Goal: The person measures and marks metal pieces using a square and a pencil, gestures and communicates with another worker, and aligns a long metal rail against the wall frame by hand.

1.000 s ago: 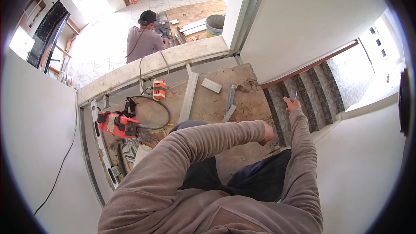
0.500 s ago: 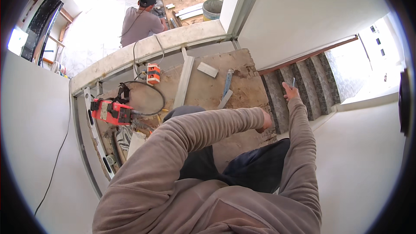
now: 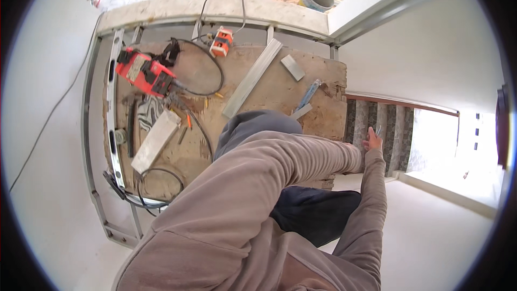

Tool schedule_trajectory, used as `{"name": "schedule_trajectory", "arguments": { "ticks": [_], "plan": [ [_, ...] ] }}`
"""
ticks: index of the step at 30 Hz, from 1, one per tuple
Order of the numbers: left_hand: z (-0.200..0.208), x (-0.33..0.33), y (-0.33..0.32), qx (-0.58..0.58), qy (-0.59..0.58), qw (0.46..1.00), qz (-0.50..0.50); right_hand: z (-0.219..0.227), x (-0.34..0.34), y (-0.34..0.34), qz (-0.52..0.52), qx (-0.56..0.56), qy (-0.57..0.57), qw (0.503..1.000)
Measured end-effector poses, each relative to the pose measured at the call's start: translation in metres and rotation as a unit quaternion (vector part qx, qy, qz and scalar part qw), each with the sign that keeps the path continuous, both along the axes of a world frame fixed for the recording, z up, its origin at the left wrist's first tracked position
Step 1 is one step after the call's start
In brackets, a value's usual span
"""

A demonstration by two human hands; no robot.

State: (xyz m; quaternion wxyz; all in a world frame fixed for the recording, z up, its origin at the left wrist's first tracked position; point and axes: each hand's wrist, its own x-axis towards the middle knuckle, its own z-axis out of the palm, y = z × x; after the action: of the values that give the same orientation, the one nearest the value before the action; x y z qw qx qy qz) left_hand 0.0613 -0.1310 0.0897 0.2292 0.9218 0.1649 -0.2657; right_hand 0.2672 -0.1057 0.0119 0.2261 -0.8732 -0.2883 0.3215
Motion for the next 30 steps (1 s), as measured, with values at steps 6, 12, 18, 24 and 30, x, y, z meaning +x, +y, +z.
{"name": "schedule_trajectory", "arguments": {
  "ticks": [6, 12, 18, 24, 30],
  "plan": [
    [-0.015, 0.028, -0.005, -0.006, 0.005, 0.998, -0.065, -0.002, 0.017, -0.008, -0.029, -0.006, 0.019, 0.999],
    [-0.039, 0.046, -0.014, 0.041, 0.049, 0.992, -0.11, -0.006, 0.013, -0.007, -0.004, -0.002, -0.034, 0.999],
    [-0.031, 0.003, -0.009, -0.009, -0.037, 0.996, -0.085, -0.01, -0.025, 0.014, 0.022, -0.013, -0.01, 1.0],
    [0.059, -0.07, -0.005, -0.062, -0.19, 0.976, -0.082, -0.017, -0.016, 0.014, 0.032, -0.023, -0.021, 0.999],
    [0.042, -0.067, 0.007, 0.018, -0.074, 0.978, -0.197, -0.016, -0.015, 0.021, 0.036, -0.037, -0.036, 0.998]
  ]
}}
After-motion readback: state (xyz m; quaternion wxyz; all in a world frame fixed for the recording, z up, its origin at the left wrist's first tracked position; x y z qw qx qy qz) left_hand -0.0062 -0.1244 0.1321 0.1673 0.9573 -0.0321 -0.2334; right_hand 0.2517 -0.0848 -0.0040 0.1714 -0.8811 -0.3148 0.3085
